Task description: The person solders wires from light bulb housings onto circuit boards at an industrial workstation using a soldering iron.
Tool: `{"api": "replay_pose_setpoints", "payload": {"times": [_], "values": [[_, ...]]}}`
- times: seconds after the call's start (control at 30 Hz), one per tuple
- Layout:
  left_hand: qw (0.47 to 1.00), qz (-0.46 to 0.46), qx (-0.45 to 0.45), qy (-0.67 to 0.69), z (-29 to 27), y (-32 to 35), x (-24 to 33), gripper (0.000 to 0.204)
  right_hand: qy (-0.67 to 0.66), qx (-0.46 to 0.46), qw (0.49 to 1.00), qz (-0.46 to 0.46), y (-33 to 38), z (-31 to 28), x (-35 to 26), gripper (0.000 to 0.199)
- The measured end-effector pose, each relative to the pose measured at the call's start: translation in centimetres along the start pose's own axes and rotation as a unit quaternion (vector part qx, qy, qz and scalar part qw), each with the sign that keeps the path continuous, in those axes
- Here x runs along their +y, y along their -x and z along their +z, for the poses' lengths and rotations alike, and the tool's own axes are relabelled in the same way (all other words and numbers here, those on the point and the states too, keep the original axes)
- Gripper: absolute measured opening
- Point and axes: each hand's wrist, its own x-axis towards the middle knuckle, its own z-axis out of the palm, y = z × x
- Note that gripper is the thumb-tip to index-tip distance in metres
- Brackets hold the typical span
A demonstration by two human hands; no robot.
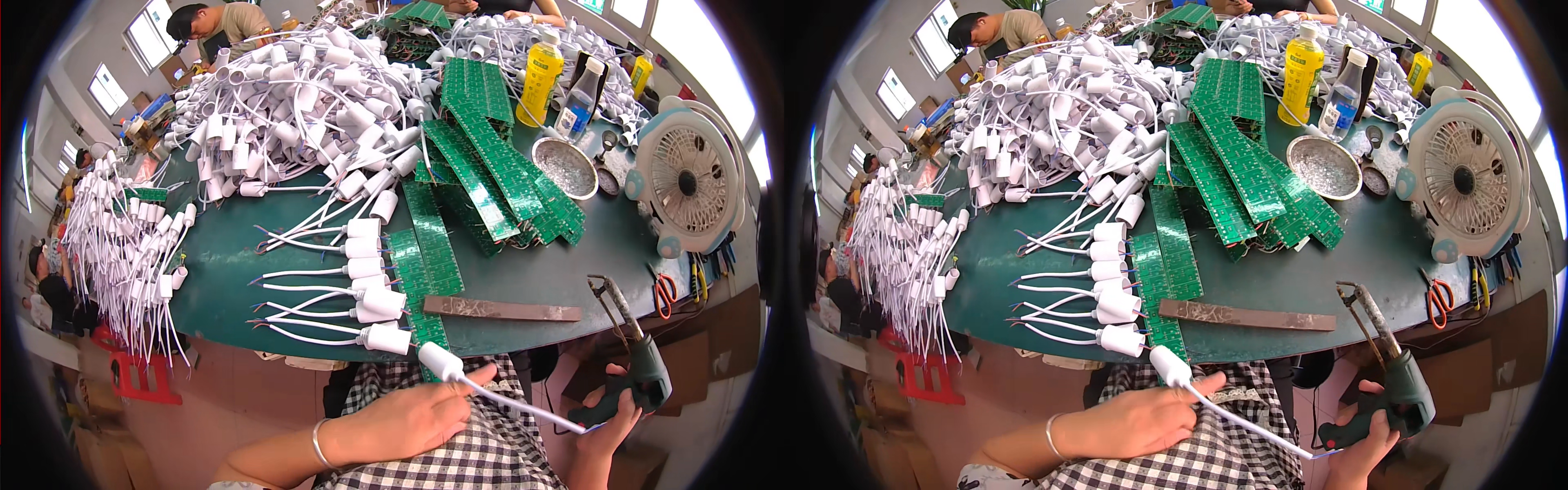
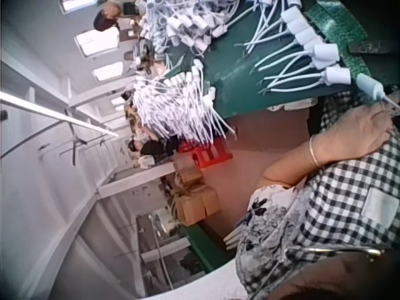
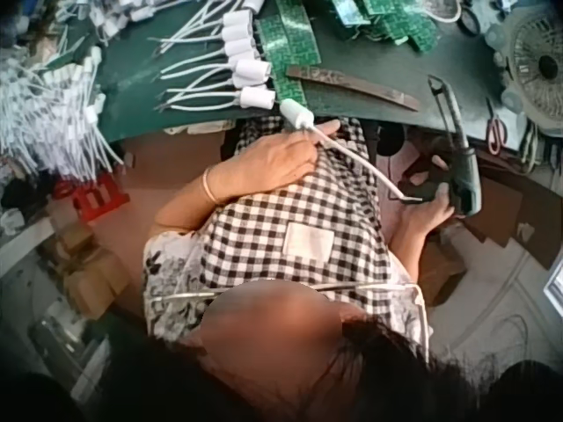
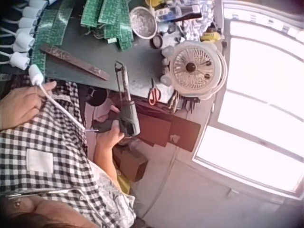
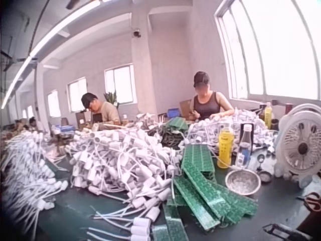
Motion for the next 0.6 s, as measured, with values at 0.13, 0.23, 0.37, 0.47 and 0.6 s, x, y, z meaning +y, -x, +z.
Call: {"api": "replay_pose_setpoints", "payload": {"times": [0.13, 0.23, 0.37, 0.47, 0.6], "values": [[0.973, -0.045, 0.213, 0.077, -3.9, -0.9, -0.5, 0.008, -0.018, -0.01, 1.0, 0.005, 0.0, 0.3, 0.4, 0.043], [0.957, -0.116, 0.239, 0.115, -5.4, -0.3, 0.3, 0.007, -0.019, -0.032, 0.999, 0.007, 0.3, -0.1, 0.9, 0.045], [0.97, -0.137, 0.194, 0.059, -3.8, 2.0, 0.3, 0.009, 0.003, -0.119, 0.992, 0.03, 1.3, -1.6, 1.5, 0.052], [0.948, -0.237, 0.186, 0.105, -1.8, 3.4, 0.3, 0.015, 0.031, -0.189, 0.98, 0.061, 1.8, -0.8, 1.2, 0.057], [0.933, -0.295, 0.186, 0.087, -0.6, 3.6, -0.1, 0.02, 0.054, -0.216, 0.972, 0.079, 2.4, -1.9, 1.8, 0.045]]}}
